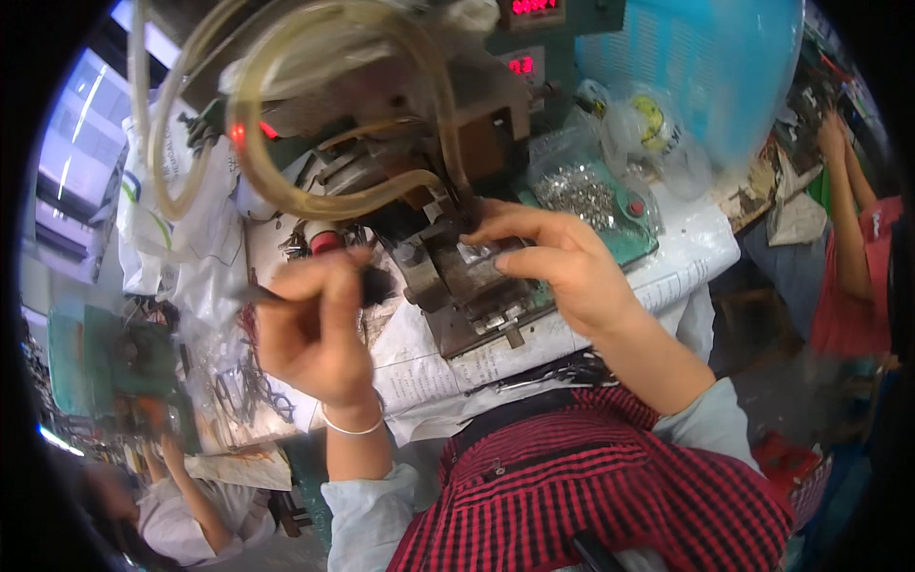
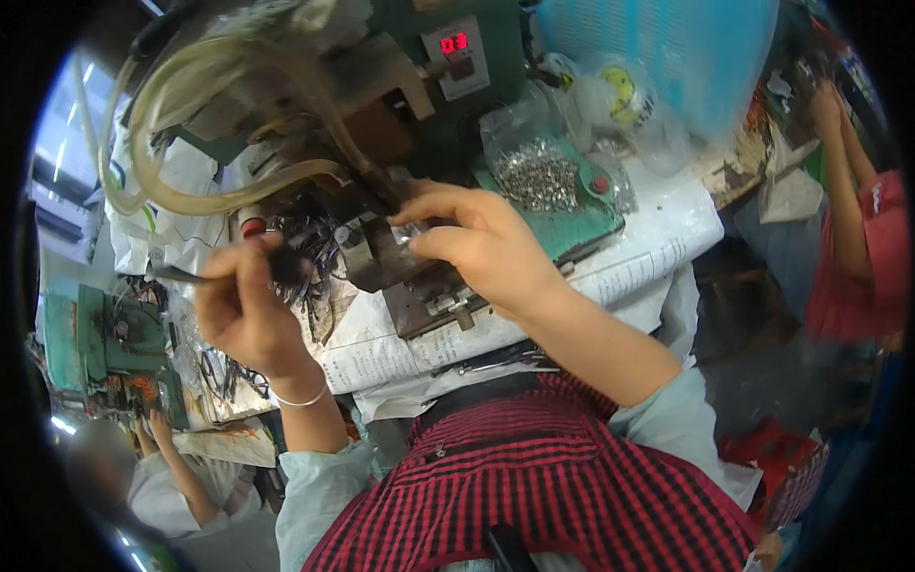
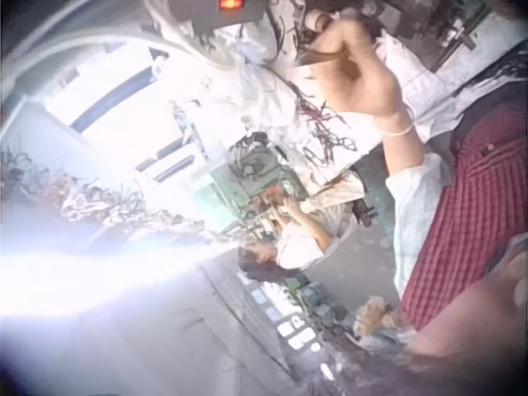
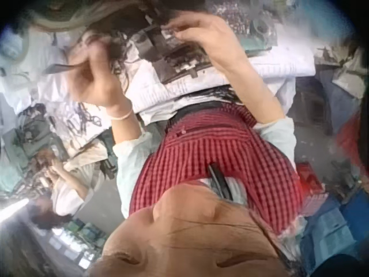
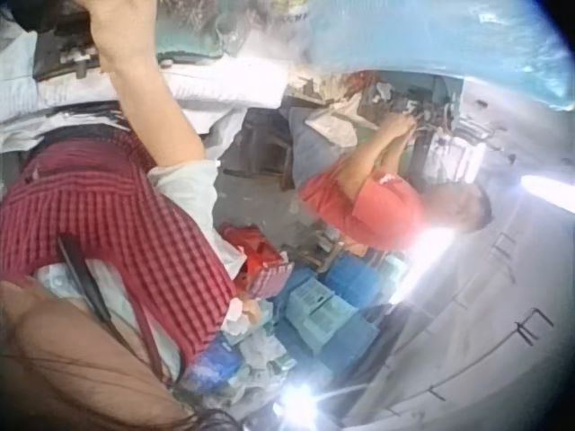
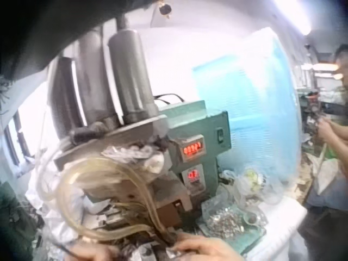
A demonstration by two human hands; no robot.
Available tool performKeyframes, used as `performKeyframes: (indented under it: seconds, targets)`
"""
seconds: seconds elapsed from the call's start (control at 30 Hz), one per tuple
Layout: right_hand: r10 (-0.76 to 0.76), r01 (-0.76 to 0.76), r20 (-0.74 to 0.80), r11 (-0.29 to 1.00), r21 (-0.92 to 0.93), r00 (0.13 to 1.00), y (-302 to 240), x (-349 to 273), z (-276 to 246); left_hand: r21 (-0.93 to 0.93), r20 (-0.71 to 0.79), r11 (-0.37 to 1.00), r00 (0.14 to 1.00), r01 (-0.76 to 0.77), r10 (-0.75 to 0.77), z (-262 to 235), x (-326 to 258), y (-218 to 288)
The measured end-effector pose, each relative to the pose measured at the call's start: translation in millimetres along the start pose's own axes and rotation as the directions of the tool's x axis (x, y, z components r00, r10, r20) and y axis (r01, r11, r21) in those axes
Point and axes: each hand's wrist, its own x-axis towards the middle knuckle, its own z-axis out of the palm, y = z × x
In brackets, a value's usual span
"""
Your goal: The person repeatedly picks up small dark components and metallic pieces, places them into a press machine, and operates the lever to assemble them. The person then removes the assembled items and places them on the table, continuing this cycle throughout the clip.
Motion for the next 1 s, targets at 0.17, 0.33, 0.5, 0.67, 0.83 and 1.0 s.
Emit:
performKeyframes:
  seconds: [0.17, 0.33, 0.5, 0.67, 0.83, 1.0]
  targets:
    - [-0.268, -0.03, -0.292, 0.687, -0.726, 0.918, 18, -10, -53, 0.291, 0.454, 0.81, 0.819, -0.509, 0.351, 26, -37, -7]
    - [-0.382, -0.124, -0.32, 0.455, -0.882, 0.867, 76, -44, -114, 0.318, 0.551, 0.699, 0.725, -0.641, 0.414, 42, -49, -17]
    - [-0.618, 0.045, -0.433, 0.605, -0.795, 0.656, 46, -17, -124, 0.338, 0.517, 0.701, 0.747, -0.628, 0.419, 44, -53, -22]
    - [-0.402, -0.159, -0.381, 0.486, -0.859, 0.832, 58, -37, -127, 0.328, 0.515, 0.669, 0.72, -0.667, 0.465, 47, -50, -27]
    - [-0.447, -0.196, -0.25, 0.164, -0.967, 0.859, 73, -34, -108, 0.328, 0.493, 0.789, 0.806, -0.52, 0.327, 39, -61, -17]
    - [-0.576, -0.187, -0.24, 0.15, -0.971, 0.782, 92, -38, -110, 0.468, 0.309, 0.873, 0.951, -0.141, -0.011, -10, -108, 27]
